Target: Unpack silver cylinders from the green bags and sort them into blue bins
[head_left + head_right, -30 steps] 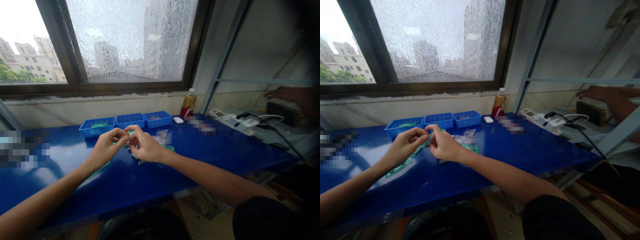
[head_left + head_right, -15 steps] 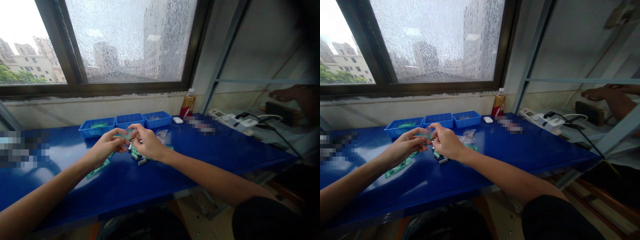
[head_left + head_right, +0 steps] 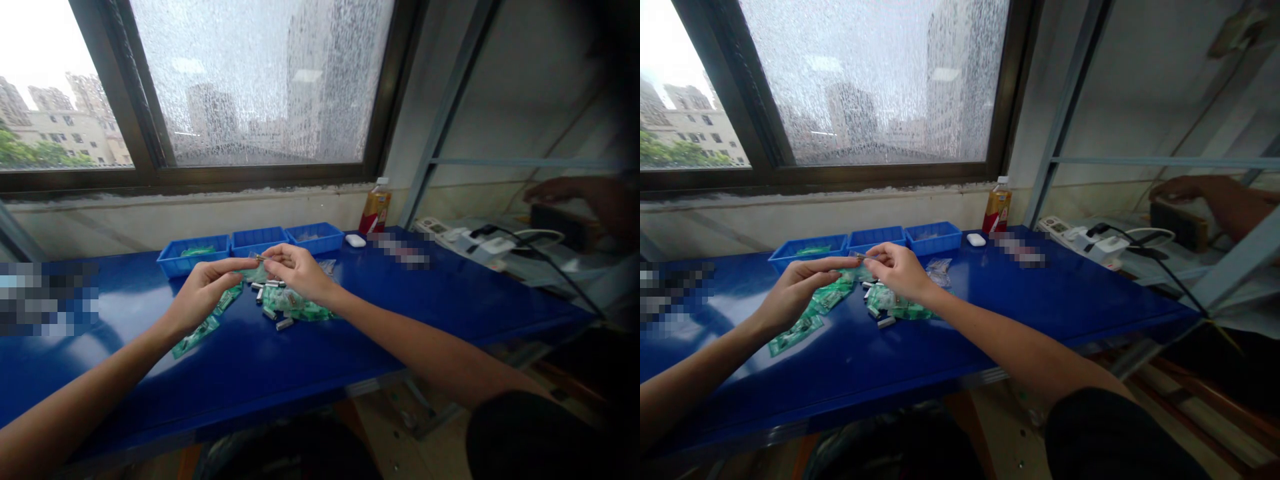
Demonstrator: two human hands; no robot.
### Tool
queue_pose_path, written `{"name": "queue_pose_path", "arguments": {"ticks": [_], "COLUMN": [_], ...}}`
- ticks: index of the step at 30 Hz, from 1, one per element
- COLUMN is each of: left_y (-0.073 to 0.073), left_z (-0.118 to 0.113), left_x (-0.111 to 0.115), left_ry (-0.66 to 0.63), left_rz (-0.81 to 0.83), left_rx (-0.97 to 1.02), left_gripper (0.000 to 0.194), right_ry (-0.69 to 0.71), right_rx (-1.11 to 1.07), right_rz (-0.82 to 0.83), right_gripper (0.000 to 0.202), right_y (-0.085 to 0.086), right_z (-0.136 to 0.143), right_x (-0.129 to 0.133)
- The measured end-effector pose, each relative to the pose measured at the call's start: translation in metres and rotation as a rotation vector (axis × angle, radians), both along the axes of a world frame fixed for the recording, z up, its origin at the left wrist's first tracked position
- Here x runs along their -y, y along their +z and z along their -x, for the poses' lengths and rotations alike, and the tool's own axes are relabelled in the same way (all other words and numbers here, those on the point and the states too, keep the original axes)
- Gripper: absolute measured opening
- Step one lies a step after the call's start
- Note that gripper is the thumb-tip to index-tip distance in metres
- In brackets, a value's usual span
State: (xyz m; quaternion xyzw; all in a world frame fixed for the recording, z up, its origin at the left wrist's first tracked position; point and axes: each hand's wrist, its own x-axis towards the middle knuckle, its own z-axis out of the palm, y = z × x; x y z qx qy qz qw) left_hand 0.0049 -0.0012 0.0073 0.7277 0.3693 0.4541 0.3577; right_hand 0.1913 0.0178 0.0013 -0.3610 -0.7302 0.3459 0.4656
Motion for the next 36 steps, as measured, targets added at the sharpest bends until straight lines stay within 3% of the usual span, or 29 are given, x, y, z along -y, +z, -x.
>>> {"name": "queue_pose_path", "arguments": {"ticks": [7,12,15,19,21,24,28,30,32,36], "left_y": [0.004,-0.002,-0.011,-0.018,-0.019,-0.019,-0.02,-0.02,-0.019,-0.012], "left_z": [-0.005,-0.009,-0.014,-0.024,-0.029,-0.031,-0.027,-0.023,-0.019,-0.012], "left_x": [0.005,0.005,0.006,0.009,0.009,0.007,0.004,0.004,0.003,0.003], "left_ry": [-0.003,0.039,-0.001,-0.078,-0.107,-0.131,-0.097,-0.045,0.02,0.162], "left_rz": [-0.105,-0.241,-0.413,-0.56,-0.6,-0.618,-0.67,-0.724,-0.774,-0.805], "left_rx": [-0.203,-0.404,-0.534,-0.661,-0.735,-0.808,-0.815,-0.797,-0.765,-0.6], "left_gripper": [0.03,0.034,0.033,0.041,0.042,0.029,0.02,0.021,0.022,0.018], "right_ry": [-0.131,-0.222,-0.406,-0.791,-0.938,-1.058,-0.918,-0.819,-0.661,-0.134], "right_rx": [0.268,0.364,0.287,0.148,0.126,0.234,0.696,0.812,0.782,0.559], "right_rz": [-0.226,-0.378,-0.53,-0.754,-0.8,-0.798,-0.606,-0.53,-0.476,-0.244], "right_gripper": [0.018,0.024,0.029,0.029,0.031,0.035,0.047,0.045,0.033,0.024], "right_y": [0.005,0.012,0.024,0.043,0.049,0.044,0.02,0.012,0.011,0.013], "right_z": [-0.005,-0.015,-0.033,-0.069,-0.087,-0.104,-0.103,-0.092,-0.076,-0.037], "right_x": [0.004,-0.004,-0.018,-0.047,-0.063,-0.083,-0.09,-0.081,-0.065,-0.029]}}
